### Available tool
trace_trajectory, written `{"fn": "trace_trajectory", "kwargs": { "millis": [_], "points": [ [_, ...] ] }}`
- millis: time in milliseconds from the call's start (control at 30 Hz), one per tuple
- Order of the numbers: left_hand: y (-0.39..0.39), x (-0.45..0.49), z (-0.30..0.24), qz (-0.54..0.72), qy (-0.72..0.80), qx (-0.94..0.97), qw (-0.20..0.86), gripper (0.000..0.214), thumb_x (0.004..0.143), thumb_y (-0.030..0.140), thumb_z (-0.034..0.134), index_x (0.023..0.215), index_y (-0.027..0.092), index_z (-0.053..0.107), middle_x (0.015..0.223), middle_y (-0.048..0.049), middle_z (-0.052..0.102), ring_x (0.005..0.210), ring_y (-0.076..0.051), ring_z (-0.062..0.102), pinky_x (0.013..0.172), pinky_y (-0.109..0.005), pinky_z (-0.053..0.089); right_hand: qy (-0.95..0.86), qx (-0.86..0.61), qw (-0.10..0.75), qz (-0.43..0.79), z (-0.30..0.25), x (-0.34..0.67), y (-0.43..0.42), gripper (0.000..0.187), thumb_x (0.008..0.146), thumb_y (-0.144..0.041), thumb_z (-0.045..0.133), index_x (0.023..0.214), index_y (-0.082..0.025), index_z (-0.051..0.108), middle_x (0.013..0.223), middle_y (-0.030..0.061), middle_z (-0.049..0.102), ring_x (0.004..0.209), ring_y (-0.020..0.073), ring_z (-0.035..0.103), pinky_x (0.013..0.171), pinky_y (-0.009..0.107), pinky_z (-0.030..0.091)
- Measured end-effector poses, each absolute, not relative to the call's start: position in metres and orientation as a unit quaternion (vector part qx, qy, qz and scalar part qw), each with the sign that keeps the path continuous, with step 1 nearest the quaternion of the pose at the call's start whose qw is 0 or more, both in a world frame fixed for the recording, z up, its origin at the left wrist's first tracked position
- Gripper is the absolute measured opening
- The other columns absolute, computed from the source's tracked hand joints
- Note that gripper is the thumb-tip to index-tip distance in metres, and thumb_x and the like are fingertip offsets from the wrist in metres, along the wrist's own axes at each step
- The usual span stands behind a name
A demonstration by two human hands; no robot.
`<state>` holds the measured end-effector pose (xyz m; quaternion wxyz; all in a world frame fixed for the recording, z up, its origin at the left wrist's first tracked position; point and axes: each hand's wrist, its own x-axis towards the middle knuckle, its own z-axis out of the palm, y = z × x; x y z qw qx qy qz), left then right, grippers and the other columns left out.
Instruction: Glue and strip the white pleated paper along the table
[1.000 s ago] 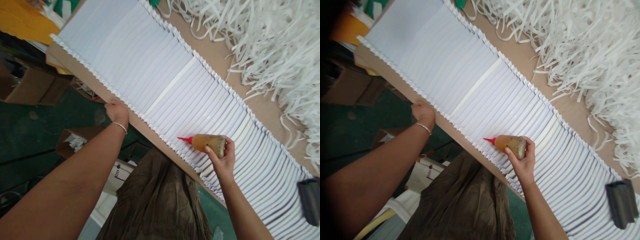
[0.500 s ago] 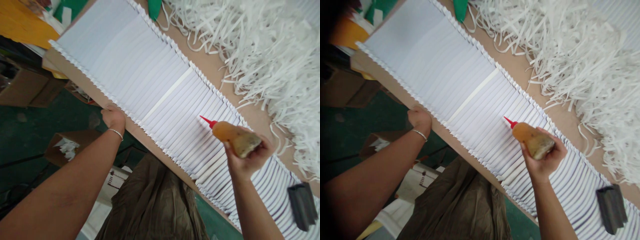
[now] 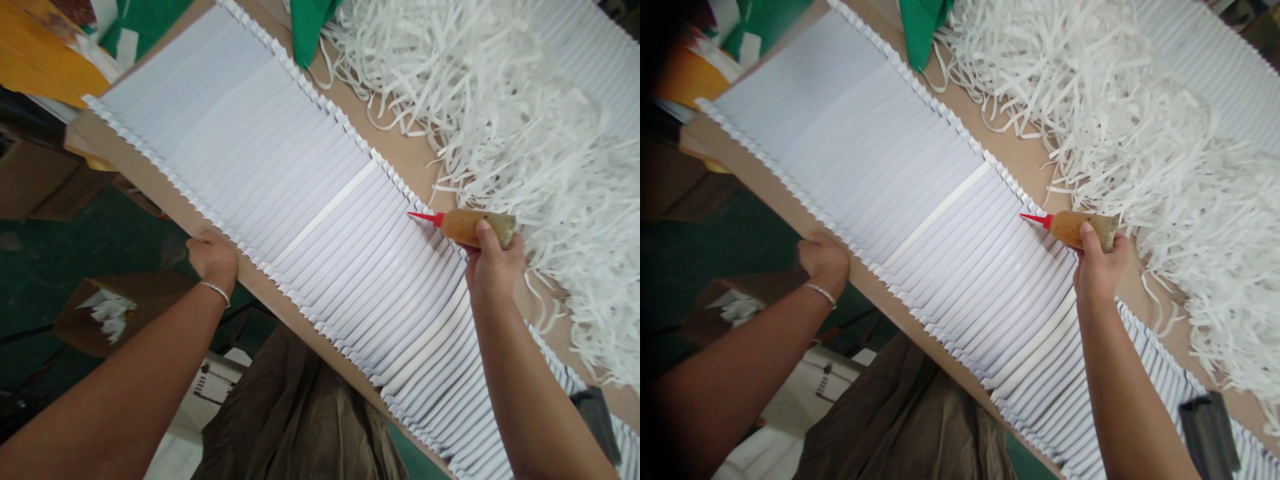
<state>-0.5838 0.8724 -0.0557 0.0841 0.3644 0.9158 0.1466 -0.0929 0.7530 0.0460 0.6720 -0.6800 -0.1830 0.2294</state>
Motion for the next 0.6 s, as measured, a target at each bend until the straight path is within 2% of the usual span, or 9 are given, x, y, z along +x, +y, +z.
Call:
{"fn": "trace_trajectory", "kwargs": {
  "millis": [200,400,600],
  "points": [
    [0.874,-0.586,-0.058,0.132,0.918,0.365,0.08,0.04,0.106,0.03,0.032,0.107,0.002,0.059,0.11,-0.0309,0.068,0.111,-0.037,0.069,0.096,-0.05,0.053,-0.179,-0.692,0.664,0.218,0.044,-0.095,0.757,0.049,0.064,-0.034,0.087,0.098,-0.023,0.054,0.096,0.0015,0.068,0.08,0.0161,0.068,0.065,0.03,0.059],
    [0.875,-0.581,-0.055,0.137,0.921,0.354,0.087,0.042,0.107,0.029,0.03,0.111,-0.001,0.059,0.115,-0.0328,0.067,0.114,-0.037,0.068,0.099,-0.05,0.051,-0.214,-0.702,0.643,0.219,0.044,-0.106,0.737,0.049,0.068,-0.039,0.086,0.101,-0.021,0.054,0.092,-0.0022,0.063,0.079,0.0123,0.064,0.077,0.033,0.06],
    [0.874,-0.581,-0.053,0.141,0.918,0.357,0.101,0.039,0.107,0.03,0.029,0.108,0.002,0.057,0.118,-0.0323,0.066,0.115,-0.034,0.067,0.097,-0.047,0.051,-0.221,-0.725,0.611,0.228,0.048,-0.134,0.702,0.05,0.069,-0.041,0.085,0.101,-0.021,0.053,0.089,-0.0051,0.059,0.079,0.0105,0.06,0.081,0.032,0.057]
  ]
}}
